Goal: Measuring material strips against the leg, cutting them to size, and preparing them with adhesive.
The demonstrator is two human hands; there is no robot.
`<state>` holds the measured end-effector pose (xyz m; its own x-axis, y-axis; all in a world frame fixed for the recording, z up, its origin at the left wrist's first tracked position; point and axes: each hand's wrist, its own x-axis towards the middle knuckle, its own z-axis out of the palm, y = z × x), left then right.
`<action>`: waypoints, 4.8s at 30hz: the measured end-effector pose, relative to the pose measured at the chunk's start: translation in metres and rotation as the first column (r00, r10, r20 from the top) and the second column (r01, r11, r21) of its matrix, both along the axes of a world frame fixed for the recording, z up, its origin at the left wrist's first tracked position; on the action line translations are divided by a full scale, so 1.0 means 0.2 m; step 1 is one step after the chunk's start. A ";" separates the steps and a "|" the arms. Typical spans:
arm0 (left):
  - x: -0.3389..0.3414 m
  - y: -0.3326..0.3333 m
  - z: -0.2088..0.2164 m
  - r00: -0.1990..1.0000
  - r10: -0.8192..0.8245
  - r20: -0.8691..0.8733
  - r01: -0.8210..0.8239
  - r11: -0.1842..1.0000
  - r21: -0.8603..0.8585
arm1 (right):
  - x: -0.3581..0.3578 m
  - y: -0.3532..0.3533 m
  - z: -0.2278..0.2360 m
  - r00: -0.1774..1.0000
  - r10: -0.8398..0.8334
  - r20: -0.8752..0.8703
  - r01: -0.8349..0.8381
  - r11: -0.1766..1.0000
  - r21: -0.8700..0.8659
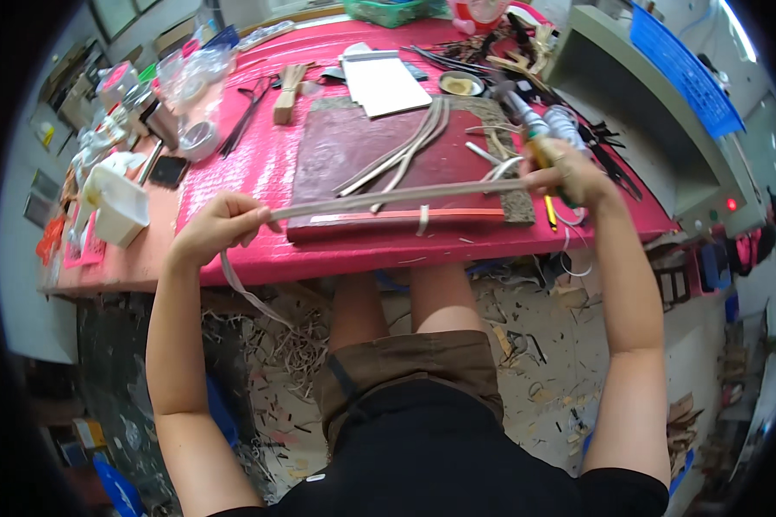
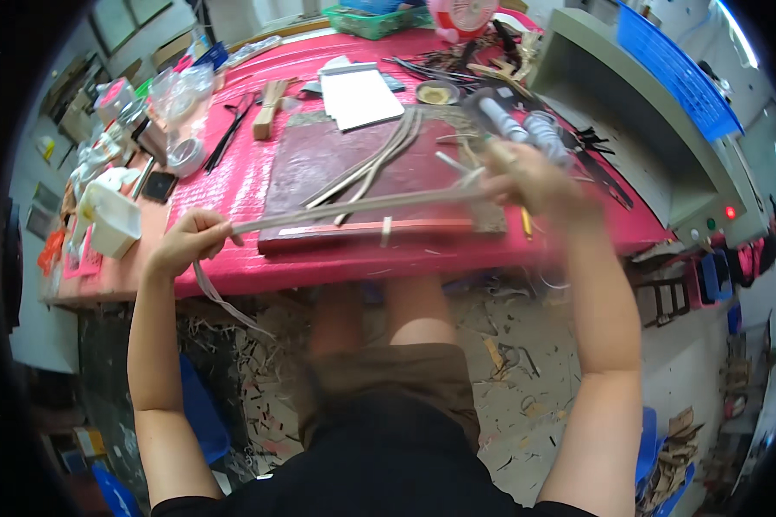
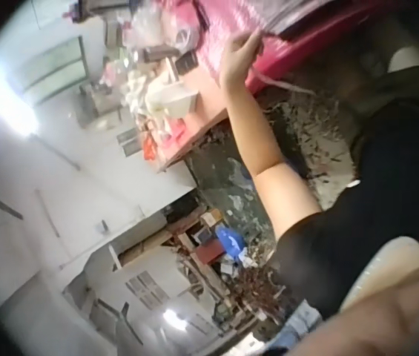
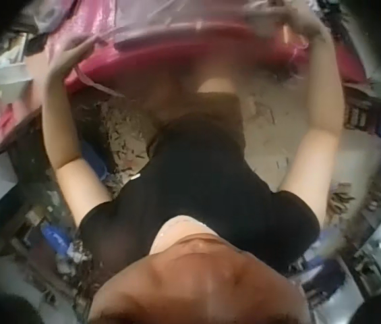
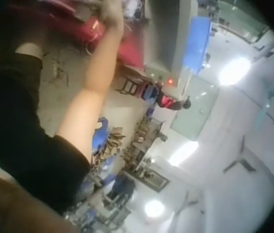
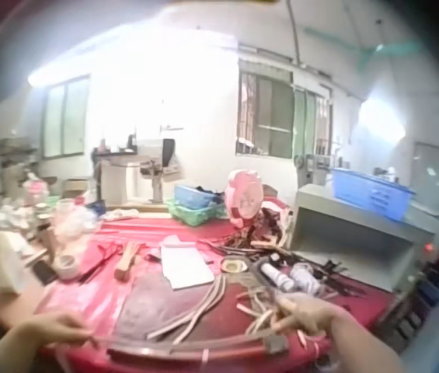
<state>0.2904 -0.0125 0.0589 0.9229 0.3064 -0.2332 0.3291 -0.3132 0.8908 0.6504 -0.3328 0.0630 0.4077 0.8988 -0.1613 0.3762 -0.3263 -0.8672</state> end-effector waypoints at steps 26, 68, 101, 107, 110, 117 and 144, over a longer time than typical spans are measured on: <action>0.23 0.14 -0.35 0.997 0.028 -0.071 -0.023 0.997 0.070 | 0.02 0.14 -0.25 0.946 0.205 0.249 -0.121 0.942 -0.314; 0.17 0.06 -0.48 0.978 0.066 0.198 -0.144 0.900 0.411 | 0.01 0.20 -0.32 0.821 0.297 0.487 -0.164 0.941 -0.297; 0.51 -0.05 -0.31 0.820 0.569 -0.050 -0.548 0.758 -0.354 | -0.23 0.34 0.05 0.626 -0.521 0.580 0.249 0.839 0.485; 0.52 -0.07 -0.40 0.826 0.562 -0.044 -0.502 0.698 -0.511 | -0.82 0.30 -0.49 0.738 -0.079 -0.670 0.047 0.997 -0.066; 0.51 -0.10 -0.39 0.831 0.553 -0.051 -0.499 0.704 -0.505 | -1.00 0.36 -0.56 0.788 -0.132 -0.602 0.102 0.991 -0.083; 0.46 -0.18 -0.35 0.830 0.554 -0.061 -0.516 0.723 -0.459 | -1.01 0.52 -0.65 0.794 -0.070 -0.604 0.098 0.995 0.014; 0.37 -0.21 -0.40 0.818 0.575 -0.030 -0.519 0.714 -0.470 | -1.02 0.50 -0.61 0.992 -0.122 0.036 0.118 0.989 0.095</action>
<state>0.3636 -0.0538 -0.0212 0.6537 0.6558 -0.3775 0.2101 0.3220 0.9231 0.4463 -0.2337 -0.0587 0.5177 0.8534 -0.0609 0.3753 -0.2905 -0.8802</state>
